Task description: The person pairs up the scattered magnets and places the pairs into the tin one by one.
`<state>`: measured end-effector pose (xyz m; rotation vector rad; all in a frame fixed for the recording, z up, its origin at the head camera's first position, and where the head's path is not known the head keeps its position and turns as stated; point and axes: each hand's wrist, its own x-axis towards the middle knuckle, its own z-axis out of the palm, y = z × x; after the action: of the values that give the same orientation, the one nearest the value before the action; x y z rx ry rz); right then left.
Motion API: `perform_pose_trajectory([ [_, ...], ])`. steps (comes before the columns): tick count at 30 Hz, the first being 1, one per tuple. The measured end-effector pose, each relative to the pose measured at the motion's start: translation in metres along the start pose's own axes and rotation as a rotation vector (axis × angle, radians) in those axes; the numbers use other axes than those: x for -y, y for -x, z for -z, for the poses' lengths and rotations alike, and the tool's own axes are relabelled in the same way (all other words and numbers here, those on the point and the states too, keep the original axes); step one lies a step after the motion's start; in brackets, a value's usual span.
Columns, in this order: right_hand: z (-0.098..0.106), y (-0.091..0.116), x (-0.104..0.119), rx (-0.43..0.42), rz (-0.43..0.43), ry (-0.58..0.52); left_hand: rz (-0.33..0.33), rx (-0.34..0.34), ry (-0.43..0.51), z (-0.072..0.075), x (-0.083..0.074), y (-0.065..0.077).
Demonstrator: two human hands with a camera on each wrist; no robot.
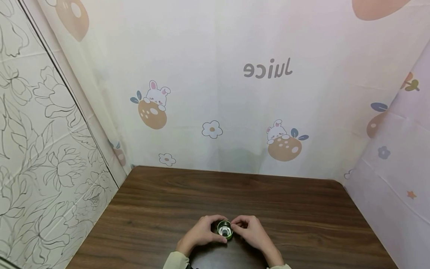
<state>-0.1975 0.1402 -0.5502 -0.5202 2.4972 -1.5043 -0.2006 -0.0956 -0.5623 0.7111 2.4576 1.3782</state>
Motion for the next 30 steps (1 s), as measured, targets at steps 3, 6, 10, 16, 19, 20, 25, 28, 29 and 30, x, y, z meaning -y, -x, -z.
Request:
perform_pose_trajectory([
  [3, 0.0001, -0.0005, 0.0006, 0.003, -0.003, -0.001, -0.001, 0.0, -0.003, 0.0004, 0.0001, 0.0001],
  [6, 0.0005, -0.0004, 0.0011, 0.006, -0.004, -0.001, -0.002, -0.004, -0.01, 0.0002, 0.0006, 0.0003],
  [10, 0.0004, 0.0001, 0.0017, 0.011, -0.009, -0.009, 0.002, -0.003, -0.003, -0.0006, 0.0021, 0.0012],
  [16, 0.0001, 0.0001, 0.0012, 0.012, -0.01, -0.011, -0.009, -0.006, -0.024, -0.0019, 0.0019, 0.0024],
  [19, 0.0004, 0.0, 0.0009, 0.012, -0.009, -0.011, -0.007, -0.001, -0.038, -0.0014, 0.0007, 0.0031],
  [20, 0.0005, 0.0, 0.0008, 0.013, -0.009, -0.011, -0.008, 0.001, -0.042, -0.0011, 0.0005, 0.0031],
  [25, 0.0013, 0.0004, 0.0002, 0.006, -0.002, -0.003, -0.022, 0.005, -0.051, 0.0003, 0.0008, 0.0036],
  [28, 0.0022, 0.001, -0.0006, 0.004, 0.006, 0.0, -0.04, 0.001, -0.05, 0.0017, 0.0006, 0.0048],
  [29, 0.0026, 0.0011, -0.001, 0.002, 0.009, 0.001, -0.051, -0.002, -0.051, 0.0024, 0.0004, 0.0054],
  [30, 0.0029, 0.0013, -0.0015, 0.001, 0.01, 0.003, -0.059, -0.005, -0.045, 0.0032, 0.0002, 0.0061],
])
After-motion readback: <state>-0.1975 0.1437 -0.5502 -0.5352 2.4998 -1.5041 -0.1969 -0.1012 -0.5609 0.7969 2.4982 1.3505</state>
